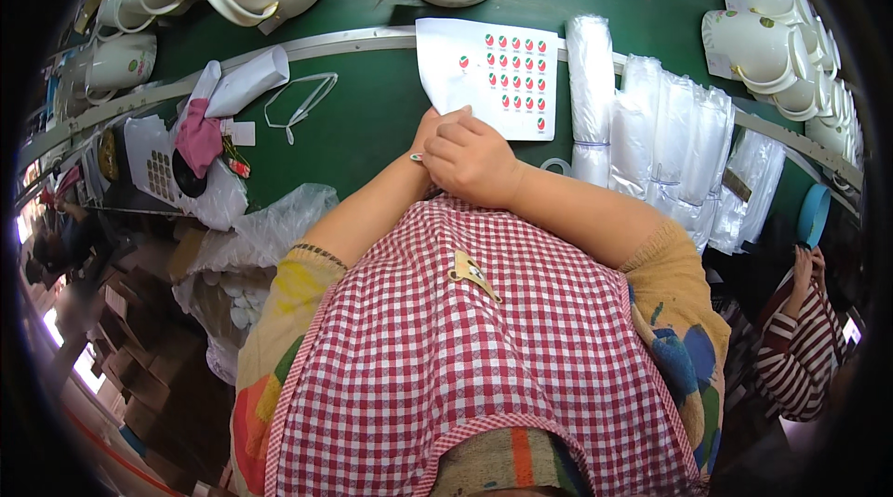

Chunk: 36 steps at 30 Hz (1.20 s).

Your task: The person assembles white plastic pitchers by attaching lids and applying stickers. They repeatedly pick up pitcher bodies and lids, fit them together, and place stickers on the sides. Completed units are set aside on the table.

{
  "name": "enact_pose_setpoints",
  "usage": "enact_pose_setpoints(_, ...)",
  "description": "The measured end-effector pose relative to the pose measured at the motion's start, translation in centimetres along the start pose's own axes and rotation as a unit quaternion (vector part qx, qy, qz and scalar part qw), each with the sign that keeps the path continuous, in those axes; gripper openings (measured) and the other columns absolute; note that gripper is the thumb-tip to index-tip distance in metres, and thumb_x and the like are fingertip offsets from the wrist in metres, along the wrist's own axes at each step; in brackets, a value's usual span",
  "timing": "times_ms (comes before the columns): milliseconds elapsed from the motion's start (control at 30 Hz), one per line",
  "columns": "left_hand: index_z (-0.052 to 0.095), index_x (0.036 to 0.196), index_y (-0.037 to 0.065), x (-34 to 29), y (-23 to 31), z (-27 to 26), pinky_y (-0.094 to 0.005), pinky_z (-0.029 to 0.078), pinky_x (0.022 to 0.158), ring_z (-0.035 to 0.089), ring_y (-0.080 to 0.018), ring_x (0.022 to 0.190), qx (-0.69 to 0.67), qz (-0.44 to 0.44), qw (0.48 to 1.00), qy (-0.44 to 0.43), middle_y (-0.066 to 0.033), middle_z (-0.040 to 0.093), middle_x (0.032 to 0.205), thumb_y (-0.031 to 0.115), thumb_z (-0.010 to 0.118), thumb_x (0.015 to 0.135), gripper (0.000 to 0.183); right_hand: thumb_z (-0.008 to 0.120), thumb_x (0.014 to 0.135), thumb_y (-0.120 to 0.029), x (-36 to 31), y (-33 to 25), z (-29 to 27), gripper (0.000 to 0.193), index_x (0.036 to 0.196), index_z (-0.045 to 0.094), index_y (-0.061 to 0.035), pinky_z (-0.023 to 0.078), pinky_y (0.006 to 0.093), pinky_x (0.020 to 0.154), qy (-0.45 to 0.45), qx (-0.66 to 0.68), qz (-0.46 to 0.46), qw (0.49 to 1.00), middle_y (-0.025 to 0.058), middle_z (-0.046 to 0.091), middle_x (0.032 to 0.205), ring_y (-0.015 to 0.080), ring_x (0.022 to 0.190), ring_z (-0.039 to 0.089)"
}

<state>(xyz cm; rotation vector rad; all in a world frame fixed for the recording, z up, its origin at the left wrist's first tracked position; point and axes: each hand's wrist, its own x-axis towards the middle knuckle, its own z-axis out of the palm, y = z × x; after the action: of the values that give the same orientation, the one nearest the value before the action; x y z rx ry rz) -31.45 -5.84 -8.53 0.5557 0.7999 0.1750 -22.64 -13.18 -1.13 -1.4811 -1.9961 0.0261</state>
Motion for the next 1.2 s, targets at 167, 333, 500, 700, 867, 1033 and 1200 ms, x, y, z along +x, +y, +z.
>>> enact_pose_setpoints(167,0.054,0.121,-0.004,-0.3,0.6,0.2,-0.0373,0.052,0.087,0.062,-0.0263,0.105,0.007,-0.024,0.999,0.029,-0.0146,0.061,0.117,0.004,0.055,0.088,0.034,0.068,0.074,-0.015,0.2,-1.1,0.1,0.016,0.086,0.066,-0.0057,0.045,0.0372,0.08,-0.055,0.053,-0.007,0.997,0.0047,0.061,0.084,0.0236,0.085,0.059)
enact_pose_setpoints(333,0.052,0.123,-0.005,-0.1,0.3,-0.9,-0.0395,0.05,0.091,0.061,-0.0287,0.107,-0.071,0.01,0.995,0.069,-0.0164,0.06,0.118,0.001,0.053,0.087,0.037,0.068,0.078,-0.017,-2.3,3.4,-3.1,0.02,0.094,0.068,-0.0051,0.047,0.0396,0.082,0.04,0.079,0.225,0.97,0.0096,0.066,0.102,0.0286,0.094,0.061)
enact_pose_setpoints(500,0.047,0.129,-0.006,-1.0,1.4,-1.1,-0.0446,0.044,0.101,0.057,-0.0327,0.113,-0.104,-0.004,0.995,0.008,-0.0184,0.057,0.123,-0.004,0.049,0.083,0.046,0.07,0.078,-0.022,-4.4,4.7,-2.4,0.026,0.099,0.068,-0.0068,0.05,0.0378,0.082,0.084,0.142,0.446,0.88,0.0089,0.066,0.101,0.0291,0.097,0.061)
enact_pose_setpoints(700,0.043,0.133,-0.005,-1.8,2.3,-0.3,-0.0469,0.038,0.107,0.051,-0.0337,0.121,-0.095,-0.026,0.992,-0.077,-0.0189,0.053,0.13,-0.005,0.046,0.077,0.057,0.073,0.076,-0.024,-3.9,3.8,-2.4,0.032,0.1,0.068,-0.0037,0.051,0.0339,0.078,0.077,0.218,0.471,0.851,0.0107,0.066,0.1,0.0264,0.092,0.064)
enact_pose_setpoints(867,0.044,0.132,-0.005,-1.6,2.4,-0.8,-0.0467,0.038,0.108,0.052,-0.0334,0.12,-0.084,-0.028,0.991,-0.096,-0.0181,0.055,0.129,-0.003,0.047,0.074,0.059,0.069,0.081,-0.017,-4.4,3.6,-2.5,0.023,0.099,0.07,-0.0017,0.049,0.0256,0.071,0.092,0.328,0.497,0.798,0.0068,0.067,0.093,0.0129,0.078,0.062)
enact_pose_setpoints(1033,0.045,0.132,-0.005,-1.9,2.6,-0.4,-0.0463,0.037,0.108,0.054,-0.0337,0.119,-0.086,-0.025,0.99,-0.108,-0.0181,0.056,0.128,-0.003,0.048,0.073,0.059,0.066,0.083,-0.013,-5.2,3.7,-2.6,0.021,0.1,0.07,-0.0009,0.047,0.024,0.068,0.122,0.381,0.486,0.777,0.0053,0.068,0.093,0.0097,0.074,0.059)
enact_pose_setpoints(1200,0.044,0.132,-0.007,-2.3,2.8,-0.2,-0.0472,0.038,0.108,0.053,-0.0352,0.119,-0.092,-0.025,0.988,-0.12,-0.0197,0.055,0.128,-0.003,0.047,0.072,0.061,0.066,0.083,-0.012,-5.6,4.0,-2.9,0.022,0.101,0.07,-0.0017,0.047,0.0235,0.069,0.088,0.372,0.478,0.79,0.0042,0.067,0.093,0.0103,0.075,0.059)
